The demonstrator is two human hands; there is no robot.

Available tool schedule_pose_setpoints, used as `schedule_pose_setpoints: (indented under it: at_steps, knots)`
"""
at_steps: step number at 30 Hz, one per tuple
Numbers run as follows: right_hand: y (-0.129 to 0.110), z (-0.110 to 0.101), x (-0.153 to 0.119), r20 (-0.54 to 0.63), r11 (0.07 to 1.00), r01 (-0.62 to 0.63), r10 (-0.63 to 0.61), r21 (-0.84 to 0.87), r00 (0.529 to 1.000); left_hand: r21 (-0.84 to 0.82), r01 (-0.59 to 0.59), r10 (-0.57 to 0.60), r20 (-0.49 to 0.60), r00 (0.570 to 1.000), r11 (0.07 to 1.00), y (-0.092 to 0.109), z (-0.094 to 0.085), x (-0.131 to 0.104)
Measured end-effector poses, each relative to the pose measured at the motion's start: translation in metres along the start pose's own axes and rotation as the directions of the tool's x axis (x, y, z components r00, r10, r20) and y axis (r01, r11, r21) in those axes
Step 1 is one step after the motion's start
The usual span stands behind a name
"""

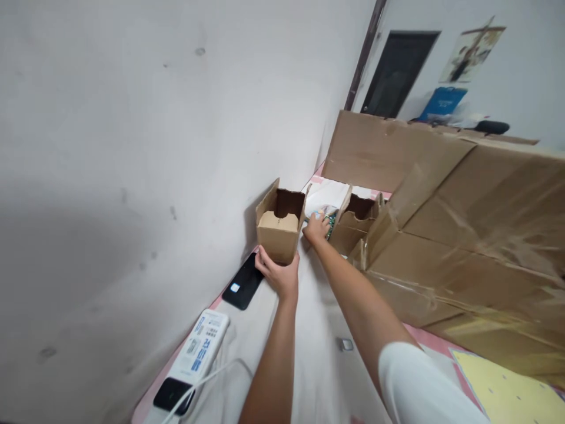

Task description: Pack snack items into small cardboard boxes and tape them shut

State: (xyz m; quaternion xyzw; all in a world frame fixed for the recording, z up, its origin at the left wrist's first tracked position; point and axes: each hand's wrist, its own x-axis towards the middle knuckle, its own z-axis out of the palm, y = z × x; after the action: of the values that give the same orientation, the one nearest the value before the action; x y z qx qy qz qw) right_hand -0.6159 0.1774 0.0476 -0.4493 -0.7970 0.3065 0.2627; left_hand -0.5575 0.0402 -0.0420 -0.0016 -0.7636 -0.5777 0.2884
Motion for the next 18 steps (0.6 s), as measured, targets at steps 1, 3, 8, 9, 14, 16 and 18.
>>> schedule_pose_setpoints:
  at_steps: [1,3,8,9,14,16,18]
  knots:
    - [-0.001,0.006,0.014,0.015,0.998,0.008,-0.007,-0.055,1.000,-0.001,0.005,-0.005,0.002,1.000,1.000,0.000,0.000,0.000]
    - [0.001,0.013,0.036,0.052,0.990,0.026,-0.019,-0.138,0.998,0.001,0.021,-0.021,0.015,1.000,1.000,-0.001,0.001,0.001]
    - [0.011,0.014,0.045,0.100,0.971,0.120,-0.101,-0.207,0.990,0.024,0.014,-0.016,0.065,0.998,1.000,-0.005,0.005,0.004]
    - [0.010,0.011,0.039,0.100,0.970,0.138,-0.120,-0.199,0.988,0.016,0.013,-0.014,0.061,0.998,1.000,-0.007,0.005,0.005]
    - [-0.006,-0.026,-0.008,-0.006,0.985,0.140,-0.142,-0.096,0.990,-0.103,0.048,-0.042,0.058,0.997,0.993,-0.012,0.000,0.011]
    - [-0.011,-0.055,-0.033,-0.063,0.990,0.139,-0.141,-0.041,0.988,-0.153,0.075,-0.062,0.089,0.994,0.985,-0.007,-0.006,0.013]
    - [-0.009,-0.089,-0.065,-0.084,0.984,0.179,-0.176,0.021,0.981,-0.191,0.105,-0.084,0.115,0.990,0.976,0.002,-0.016,0.012]
